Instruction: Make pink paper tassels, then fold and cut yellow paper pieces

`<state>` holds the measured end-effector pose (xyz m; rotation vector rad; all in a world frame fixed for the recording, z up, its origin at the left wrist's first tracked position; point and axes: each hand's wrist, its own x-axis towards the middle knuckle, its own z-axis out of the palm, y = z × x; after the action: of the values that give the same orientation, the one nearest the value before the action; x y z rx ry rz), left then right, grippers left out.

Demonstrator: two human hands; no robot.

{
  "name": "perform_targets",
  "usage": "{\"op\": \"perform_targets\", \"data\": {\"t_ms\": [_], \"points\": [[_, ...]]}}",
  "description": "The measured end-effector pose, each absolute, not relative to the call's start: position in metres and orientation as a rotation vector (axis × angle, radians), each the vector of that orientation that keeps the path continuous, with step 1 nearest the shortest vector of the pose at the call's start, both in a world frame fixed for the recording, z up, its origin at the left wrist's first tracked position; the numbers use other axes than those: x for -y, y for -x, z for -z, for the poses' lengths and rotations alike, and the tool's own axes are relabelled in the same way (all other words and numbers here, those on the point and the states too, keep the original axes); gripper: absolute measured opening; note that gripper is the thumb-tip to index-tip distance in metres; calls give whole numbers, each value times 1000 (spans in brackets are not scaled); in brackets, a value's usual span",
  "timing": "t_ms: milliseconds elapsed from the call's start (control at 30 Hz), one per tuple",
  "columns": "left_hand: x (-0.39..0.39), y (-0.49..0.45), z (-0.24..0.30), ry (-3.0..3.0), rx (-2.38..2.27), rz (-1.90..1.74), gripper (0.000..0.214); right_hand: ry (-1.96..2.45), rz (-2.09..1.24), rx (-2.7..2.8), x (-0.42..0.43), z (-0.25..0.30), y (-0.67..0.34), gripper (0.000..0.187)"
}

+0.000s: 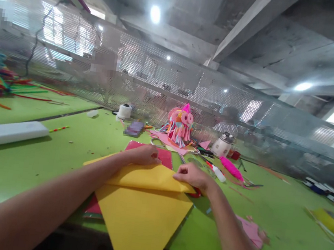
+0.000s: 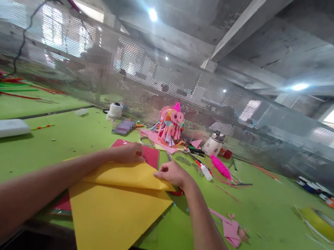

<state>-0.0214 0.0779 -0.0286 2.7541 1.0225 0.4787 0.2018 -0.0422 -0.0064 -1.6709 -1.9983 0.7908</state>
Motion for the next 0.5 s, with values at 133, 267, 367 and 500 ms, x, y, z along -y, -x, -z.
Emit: {"op": "perform_targets", "data": {"t_ms": [133, 267, 367, 500], "points": [[-79, 22, 29, -2759, -1019, -448, 17, 1746, -578, 2132, 41, 4, -202, 23], [-78, 24, 26, -2730, -997, -438, 13, 1681, -700, 2163, 41, 3, -206, 21], [-78, 26, 23, -2698, -998, -447, 13, 1627, -867, 2108, 40, 7, -214, 27], [-80, 27, 23, -2657, -989, -469, 15, 1506, -1178, 1792, 39, 10, -223, 36]]}}
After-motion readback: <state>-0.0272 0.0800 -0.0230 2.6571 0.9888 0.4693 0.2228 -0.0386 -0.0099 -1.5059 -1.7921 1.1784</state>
